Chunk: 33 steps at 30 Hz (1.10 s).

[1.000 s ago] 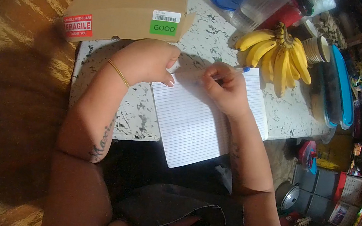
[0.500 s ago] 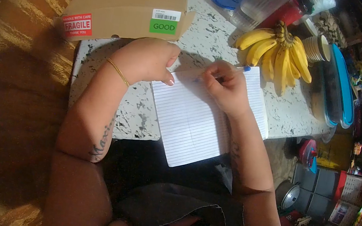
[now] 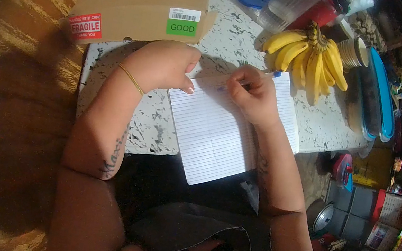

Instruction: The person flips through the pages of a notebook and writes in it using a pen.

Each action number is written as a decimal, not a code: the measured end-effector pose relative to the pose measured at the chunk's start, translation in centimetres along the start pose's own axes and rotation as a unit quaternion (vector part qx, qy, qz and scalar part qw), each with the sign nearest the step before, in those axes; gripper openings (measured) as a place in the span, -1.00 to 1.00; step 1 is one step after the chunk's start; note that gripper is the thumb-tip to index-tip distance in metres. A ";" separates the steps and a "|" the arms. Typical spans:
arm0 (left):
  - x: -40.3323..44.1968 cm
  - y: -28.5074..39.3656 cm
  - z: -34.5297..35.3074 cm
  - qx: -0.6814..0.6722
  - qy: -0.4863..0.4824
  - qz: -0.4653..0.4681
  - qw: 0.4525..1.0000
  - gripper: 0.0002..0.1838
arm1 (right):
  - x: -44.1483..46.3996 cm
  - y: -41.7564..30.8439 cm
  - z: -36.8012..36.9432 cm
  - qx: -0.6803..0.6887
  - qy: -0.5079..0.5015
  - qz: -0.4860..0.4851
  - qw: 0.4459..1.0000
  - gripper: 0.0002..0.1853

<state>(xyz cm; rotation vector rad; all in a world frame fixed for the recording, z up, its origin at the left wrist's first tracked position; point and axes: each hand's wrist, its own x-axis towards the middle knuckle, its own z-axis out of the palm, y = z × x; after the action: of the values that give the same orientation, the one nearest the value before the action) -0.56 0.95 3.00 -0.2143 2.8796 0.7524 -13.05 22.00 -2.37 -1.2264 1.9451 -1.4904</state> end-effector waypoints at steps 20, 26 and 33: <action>0.0 -0.6 0.4 -0.024 0.025 0.032 0.999 -0.58 | 0.0 1.6 -1.7 0.316 0.102 0.030 0.943 -0.88; -0.1 -0.6 0.3 -0.032 0.019 0.030 0.999 -0.57 | -0.1 0.8 -0.9 0.300 0.104 0.042 0.947 -0.87; -0.2 -0.5 0.3 -0.018 0.035 0.036 0.999 -0.57 | -0.2 0.8 -1.3 0.181 0.038 0.048 0.981 -0.89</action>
<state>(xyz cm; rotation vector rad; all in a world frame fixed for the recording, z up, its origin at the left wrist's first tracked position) -0.24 0.66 2.57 -0.1440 2.9564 0.8246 -14.21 22.92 -2.72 -0.9145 1.6534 -1.7650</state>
